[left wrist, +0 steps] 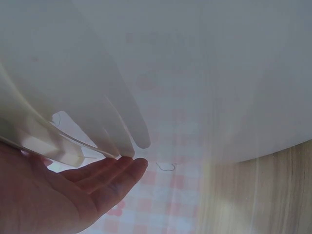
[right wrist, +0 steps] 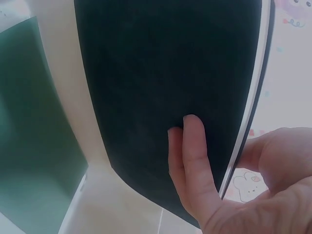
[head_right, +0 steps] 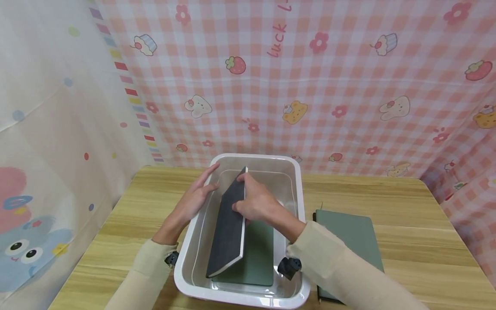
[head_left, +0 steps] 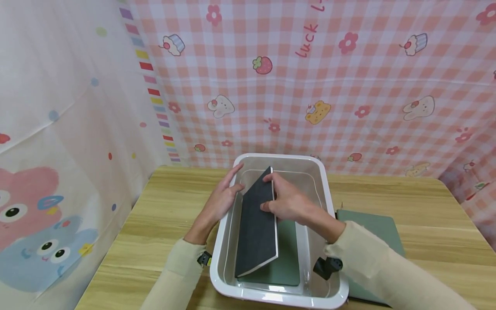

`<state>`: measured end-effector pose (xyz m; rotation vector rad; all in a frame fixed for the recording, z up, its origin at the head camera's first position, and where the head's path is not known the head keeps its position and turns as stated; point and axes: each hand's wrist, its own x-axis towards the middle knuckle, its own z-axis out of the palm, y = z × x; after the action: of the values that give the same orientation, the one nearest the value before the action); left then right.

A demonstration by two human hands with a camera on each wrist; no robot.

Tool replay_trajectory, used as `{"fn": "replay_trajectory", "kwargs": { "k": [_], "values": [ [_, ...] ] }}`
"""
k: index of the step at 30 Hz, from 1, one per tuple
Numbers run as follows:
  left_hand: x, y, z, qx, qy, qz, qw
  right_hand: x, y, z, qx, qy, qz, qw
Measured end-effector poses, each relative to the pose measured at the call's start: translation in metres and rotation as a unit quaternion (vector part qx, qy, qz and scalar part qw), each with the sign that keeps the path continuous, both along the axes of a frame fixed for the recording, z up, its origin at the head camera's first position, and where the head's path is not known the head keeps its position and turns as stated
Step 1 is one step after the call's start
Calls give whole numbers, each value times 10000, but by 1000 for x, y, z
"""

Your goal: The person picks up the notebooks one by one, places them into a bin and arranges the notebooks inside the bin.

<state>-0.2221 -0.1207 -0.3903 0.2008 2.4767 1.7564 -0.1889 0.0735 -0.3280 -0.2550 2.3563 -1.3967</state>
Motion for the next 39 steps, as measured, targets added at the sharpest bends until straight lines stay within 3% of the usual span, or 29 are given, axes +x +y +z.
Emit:
{"fn": "replay_trajectory", "kwargs": {
  "k": [23, 39],
  "values": [
    [1, 0, 2, -63, 131, 15, 9999, 3, -5, -10, 173, -148, 12, 9997],
    [1, 0, 1, 20, 35, 36, 10000, 5, -9, -17, 172, -232, -77, 9996]
  ]
}}
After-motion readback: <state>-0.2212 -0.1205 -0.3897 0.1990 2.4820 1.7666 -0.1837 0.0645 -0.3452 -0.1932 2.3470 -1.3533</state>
